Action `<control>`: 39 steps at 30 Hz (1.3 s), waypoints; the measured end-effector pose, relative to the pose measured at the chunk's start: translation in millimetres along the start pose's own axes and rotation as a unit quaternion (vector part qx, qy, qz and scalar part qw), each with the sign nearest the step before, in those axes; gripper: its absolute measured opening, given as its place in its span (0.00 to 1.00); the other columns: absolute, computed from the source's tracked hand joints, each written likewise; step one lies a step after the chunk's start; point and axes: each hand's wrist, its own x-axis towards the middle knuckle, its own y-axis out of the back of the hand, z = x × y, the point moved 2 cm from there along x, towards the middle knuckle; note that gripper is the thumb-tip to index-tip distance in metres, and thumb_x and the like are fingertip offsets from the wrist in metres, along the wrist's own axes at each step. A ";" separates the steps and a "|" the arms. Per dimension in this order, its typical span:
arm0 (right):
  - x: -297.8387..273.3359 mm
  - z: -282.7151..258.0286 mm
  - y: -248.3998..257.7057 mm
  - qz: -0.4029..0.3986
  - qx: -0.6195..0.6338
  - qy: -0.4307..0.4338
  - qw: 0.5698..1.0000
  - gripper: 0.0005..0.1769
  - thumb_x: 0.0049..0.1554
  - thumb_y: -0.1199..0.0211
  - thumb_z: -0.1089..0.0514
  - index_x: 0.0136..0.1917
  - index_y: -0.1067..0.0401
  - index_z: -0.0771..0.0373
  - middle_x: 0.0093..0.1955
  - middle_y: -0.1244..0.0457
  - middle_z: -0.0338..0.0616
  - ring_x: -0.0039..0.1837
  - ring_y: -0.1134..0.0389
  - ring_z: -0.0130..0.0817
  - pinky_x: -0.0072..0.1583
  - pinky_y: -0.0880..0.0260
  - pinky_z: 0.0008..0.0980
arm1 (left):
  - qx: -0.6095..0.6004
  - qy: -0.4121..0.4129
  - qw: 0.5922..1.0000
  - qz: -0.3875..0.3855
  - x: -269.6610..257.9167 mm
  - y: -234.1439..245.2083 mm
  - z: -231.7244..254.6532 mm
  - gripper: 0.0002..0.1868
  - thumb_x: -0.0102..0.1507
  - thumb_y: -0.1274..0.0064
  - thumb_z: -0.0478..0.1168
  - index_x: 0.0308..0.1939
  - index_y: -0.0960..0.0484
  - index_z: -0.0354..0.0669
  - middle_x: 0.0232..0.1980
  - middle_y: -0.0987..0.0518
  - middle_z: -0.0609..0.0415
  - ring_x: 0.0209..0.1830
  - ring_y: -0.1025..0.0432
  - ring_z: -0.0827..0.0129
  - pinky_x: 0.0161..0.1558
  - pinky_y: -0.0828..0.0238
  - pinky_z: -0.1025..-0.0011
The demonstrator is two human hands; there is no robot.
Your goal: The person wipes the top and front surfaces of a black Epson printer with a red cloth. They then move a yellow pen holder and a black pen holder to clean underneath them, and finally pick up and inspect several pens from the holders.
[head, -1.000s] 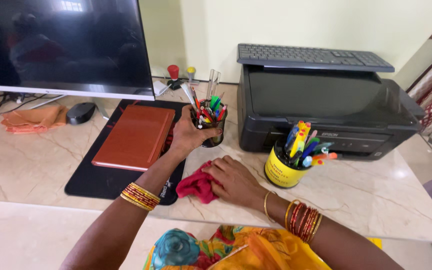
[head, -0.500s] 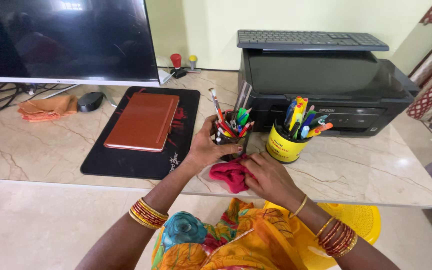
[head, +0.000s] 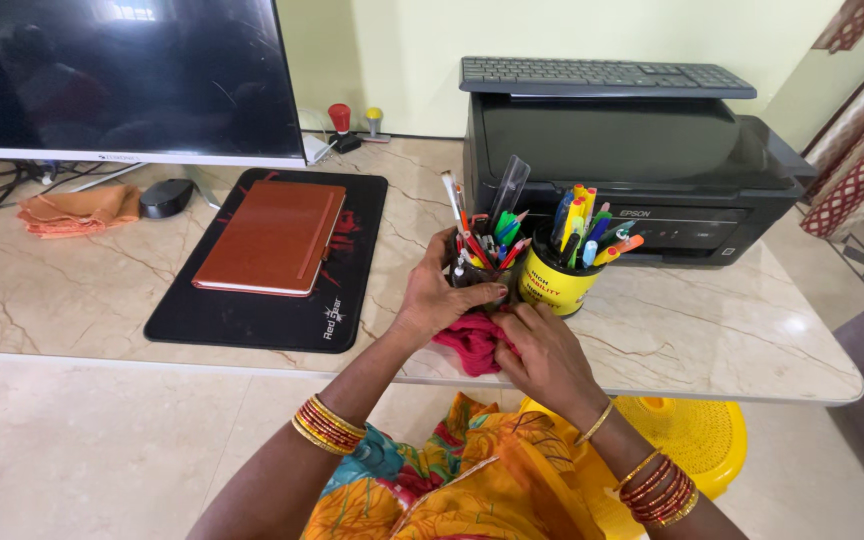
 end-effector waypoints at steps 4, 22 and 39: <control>-1.0 -0.5 -1.8 0.009 -0.012 0.007 1.000 0.19 0.51 0.37 0.59 0.55 0.29 0.67 0.51 0.37 0.52 0.53 0.37 0.53 0.54 0.35 0.48 | 0.004 0.011 1.000 0.026 -3.2 -14.0 -1.4 0.52 0.47 0.26 0.48 0.70 0.35 0.38 0.56 0.17 0.45 0.56 0.21 0.63 0.59 0.26 0.68; -9.6 9.3 18.9 0.013 -0.038 -0.004 0.999 0.17 0.47 0.34 0.55 0.47 0.26 0.65 0.46 0.35 0.51 0.52 0.33 0.51 0.50 0.30 0.46 | 0.067 -0.055 0.986 0.142 -42.7 -30.4 -13.2 0.55 0.51 0.30 0.40 0.76 0.46 0.37 0.67 0.34 0.40 0.60 0.31 0.53 0.57 0.29 0.57; -16.4 28.2 35.9 0.002 -0.069 -0.051 0.996 0.14 0.43 0.35 0.54 0.40 0.31 0.64 0.43 0.39 0.50 0.48 0.33 0.50 0.46 0.30 0.46 | -0.004 0.039 0.986 0.164 -51.6 -21.0 -11.1 0.43 0.51 0.36 0.31 0.69 0.36 0.44 0.63 0.27 0.50 0.58 0.29 0.63 0.51 0.32 0.62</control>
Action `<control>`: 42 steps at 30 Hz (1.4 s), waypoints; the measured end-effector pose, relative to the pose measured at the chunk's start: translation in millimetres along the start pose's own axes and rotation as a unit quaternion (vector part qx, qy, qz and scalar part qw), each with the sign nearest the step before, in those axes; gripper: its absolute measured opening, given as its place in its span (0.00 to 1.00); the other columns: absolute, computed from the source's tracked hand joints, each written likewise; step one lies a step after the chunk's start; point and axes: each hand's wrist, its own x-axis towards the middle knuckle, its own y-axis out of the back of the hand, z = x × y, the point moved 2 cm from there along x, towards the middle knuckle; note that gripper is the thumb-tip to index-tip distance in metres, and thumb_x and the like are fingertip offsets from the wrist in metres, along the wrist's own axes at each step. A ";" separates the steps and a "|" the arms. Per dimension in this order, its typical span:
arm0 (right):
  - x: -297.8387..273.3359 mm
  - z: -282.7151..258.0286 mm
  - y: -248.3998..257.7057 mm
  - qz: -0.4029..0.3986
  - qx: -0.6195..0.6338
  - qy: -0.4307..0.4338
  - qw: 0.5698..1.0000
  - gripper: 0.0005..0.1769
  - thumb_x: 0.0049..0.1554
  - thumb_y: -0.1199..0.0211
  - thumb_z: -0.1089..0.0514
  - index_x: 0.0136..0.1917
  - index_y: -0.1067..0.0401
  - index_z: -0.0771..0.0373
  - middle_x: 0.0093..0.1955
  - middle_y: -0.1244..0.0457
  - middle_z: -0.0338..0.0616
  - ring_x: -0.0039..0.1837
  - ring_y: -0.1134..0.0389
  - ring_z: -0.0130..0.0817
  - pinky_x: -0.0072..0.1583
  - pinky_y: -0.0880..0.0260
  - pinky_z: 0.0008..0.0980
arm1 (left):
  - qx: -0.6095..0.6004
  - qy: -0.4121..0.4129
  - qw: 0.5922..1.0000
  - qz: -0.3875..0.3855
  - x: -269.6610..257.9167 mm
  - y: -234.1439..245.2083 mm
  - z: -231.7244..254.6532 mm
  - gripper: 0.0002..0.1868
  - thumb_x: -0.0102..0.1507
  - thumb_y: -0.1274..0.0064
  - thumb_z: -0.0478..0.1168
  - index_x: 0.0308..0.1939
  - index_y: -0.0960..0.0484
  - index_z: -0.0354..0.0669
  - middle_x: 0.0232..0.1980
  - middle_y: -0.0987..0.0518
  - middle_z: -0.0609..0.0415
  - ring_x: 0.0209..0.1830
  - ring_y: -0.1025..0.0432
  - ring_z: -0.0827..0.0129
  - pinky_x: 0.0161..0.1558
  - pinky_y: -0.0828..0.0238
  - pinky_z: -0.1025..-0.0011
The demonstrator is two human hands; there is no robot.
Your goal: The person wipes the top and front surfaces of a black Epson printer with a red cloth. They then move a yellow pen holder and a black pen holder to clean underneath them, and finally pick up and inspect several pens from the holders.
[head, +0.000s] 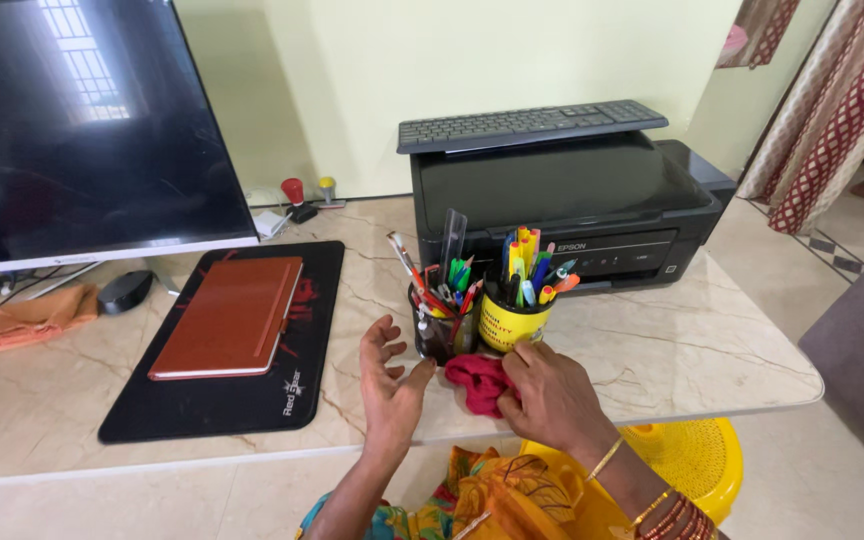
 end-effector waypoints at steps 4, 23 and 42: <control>-3.1 7.6 0.8 -0.004 0.048 0.016 0.999 0.16 0.41 0.33 0.54 0.40 0.32 0.65 0.42 0.39 0.50 0.46 0.34 0.51 0.46 0.31 0.46 | 0.022 -0.051 0.998 0.004 -4.7 1.2 4.0 0.41 0.50 0.37 0.30 0.67 0.34 0.41 0.64 0.27 0.50 0.58 0.29 0.63 0.51 0.32 0.63; -36.1 68.9 -52.3 -0.041 0.094 0.059 0.993 0.06 0.43 0.33 0.58 0.35 0.28 0.54 0.40 0.34 0.35 0.47 0.26 0.31 0.43 0.26 0.29 | 0.088 -0.139 0.986 0.026 -14.5 -7.3 -38.7 0.21 0.49 0.38 0.27 0.43 0.27 0.42 0.42 0.22 0.52 0.38 0.25 0.70 0.45 0.27 0.71; -49.0 60.5 5.6 0.137 -0.113 -0.097 0.979 0.12 0.41 0.43 0.63 0.42 0.31 0.66 0.43 0.34 0.50 0.45 0.33 0.48 0.47 0.31 0.41 | -0.004 -0.096 0.988 -0.120 -4.9 13.9 0.8 0.25 0.51 0.44 0.25 0.52 0.28 0.37 0.47 0.25 0.48 0.47 0.29 0.59 0.53 0.39 0.60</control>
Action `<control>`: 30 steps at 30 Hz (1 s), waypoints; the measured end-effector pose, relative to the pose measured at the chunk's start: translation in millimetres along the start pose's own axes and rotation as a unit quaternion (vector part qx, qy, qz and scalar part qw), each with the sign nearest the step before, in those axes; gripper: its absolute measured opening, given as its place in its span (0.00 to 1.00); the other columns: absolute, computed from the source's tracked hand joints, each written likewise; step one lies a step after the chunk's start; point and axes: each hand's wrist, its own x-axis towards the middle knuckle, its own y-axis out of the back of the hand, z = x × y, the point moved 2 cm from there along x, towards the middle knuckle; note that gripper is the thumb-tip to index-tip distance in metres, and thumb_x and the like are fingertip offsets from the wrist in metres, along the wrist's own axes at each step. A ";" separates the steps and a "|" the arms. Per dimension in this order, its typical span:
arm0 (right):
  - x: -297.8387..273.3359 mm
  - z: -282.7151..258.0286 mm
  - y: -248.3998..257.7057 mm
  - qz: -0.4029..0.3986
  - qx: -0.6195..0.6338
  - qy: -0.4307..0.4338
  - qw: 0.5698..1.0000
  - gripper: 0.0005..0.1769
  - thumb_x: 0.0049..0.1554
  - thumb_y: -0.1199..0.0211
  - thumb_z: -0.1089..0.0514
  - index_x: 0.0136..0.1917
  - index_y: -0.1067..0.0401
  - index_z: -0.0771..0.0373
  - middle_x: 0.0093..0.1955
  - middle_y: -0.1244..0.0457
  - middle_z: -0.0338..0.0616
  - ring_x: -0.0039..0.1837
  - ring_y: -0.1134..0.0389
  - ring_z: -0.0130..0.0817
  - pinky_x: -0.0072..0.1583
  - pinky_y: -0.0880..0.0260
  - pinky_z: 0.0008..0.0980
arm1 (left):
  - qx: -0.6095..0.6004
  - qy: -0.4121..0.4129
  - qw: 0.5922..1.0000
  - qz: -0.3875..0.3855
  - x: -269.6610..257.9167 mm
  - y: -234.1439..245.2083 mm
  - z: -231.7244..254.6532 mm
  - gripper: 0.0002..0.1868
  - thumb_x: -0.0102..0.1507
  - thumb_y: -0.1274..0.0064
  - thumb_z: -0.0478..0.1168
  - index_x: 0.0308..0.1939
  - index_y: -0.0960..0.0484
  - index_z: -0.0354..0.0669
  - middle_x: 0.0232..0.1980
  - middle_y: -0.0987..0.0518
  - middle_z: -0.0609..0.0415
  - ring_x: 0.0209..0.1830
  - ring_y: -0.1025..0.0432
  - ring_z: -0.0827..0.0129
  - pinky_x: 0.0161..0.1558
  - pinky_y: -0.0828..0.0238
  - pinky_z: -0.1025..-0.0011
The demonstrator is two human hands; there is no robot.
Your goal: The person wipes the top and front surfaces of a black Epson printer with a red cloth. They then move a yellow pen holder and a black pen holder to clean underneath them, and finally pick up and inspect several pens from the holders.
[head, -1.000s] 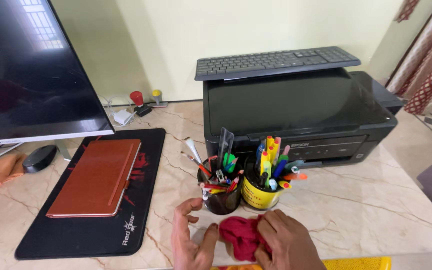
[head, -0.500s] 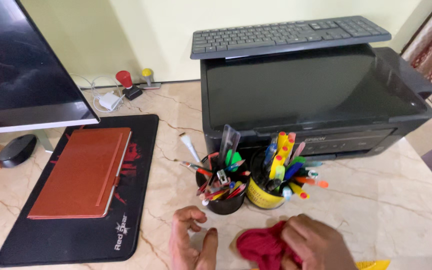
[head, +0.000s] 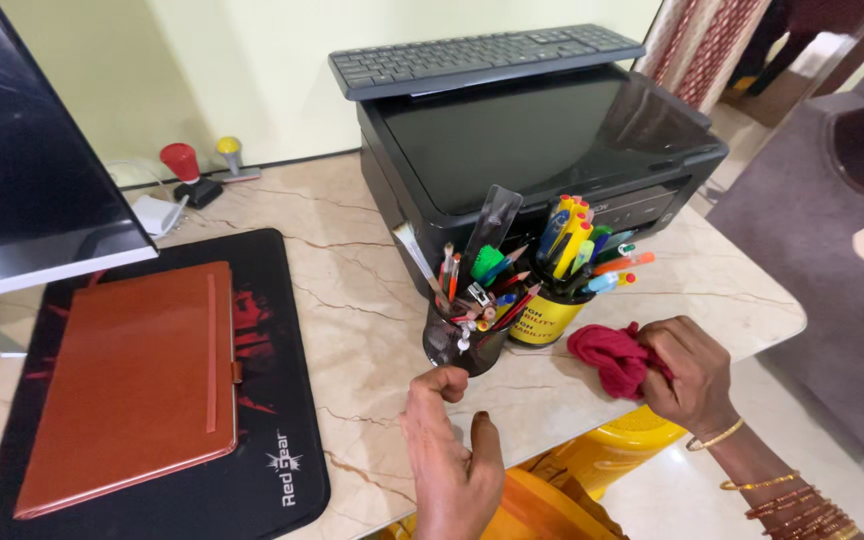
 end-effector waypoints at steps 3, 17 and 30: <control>-0.9 1.9 -1.9 -0.009 -0.001 0.009 1.000 0.12 0.41 0.43 0.62 0.41 0.31 0.67 0.43 0.34 0.51 0.45 0.33 0.49 0.47 0.31 0.41 | -0.011 0.004 1.000 -0.012 -3.4 5.1 -2.5 0.25 0.51 0.44 0.25 0.52 0.29 0.37 0.48 0.25 0.48 0.48 0.29 0.58 0.53 0.39 0.60; 7.2 -9.0 23.3 -0.048 0.074 0.044 0.995 0.23 0.42 0.41 0.66 0.53 0.24 0.62 0.51 0.32 0.45 0.49 0.32 0.46 0.51 0.30 0.41 | 0.049 0.024 0.998 0.035 1.4 -12.8 -11.8 0.23 0.49 0.46 0.25 0.49 0.28 0.37 0.39 0.23 0.48 0.40 0.27 0.60 0.44 0.30 0.62; 3.1 30.3 -0.5 -0.117 0.103 -0.040 0.987 0.17 0.46 0.39 0.64 0.50 0.20 0.55 0.57 0.33 0.37 0.54 0.35 0.46 0.54 0.29 0.42 | 0.327 -0.093 0.937 -0.082 -7.8 -35.8 21.8 0.11 0.53 0.45 0.33 0.38 0.21 0.49 0.37 0.20 0.58 0.45 0.29 0.61 0.45 0.40 0.59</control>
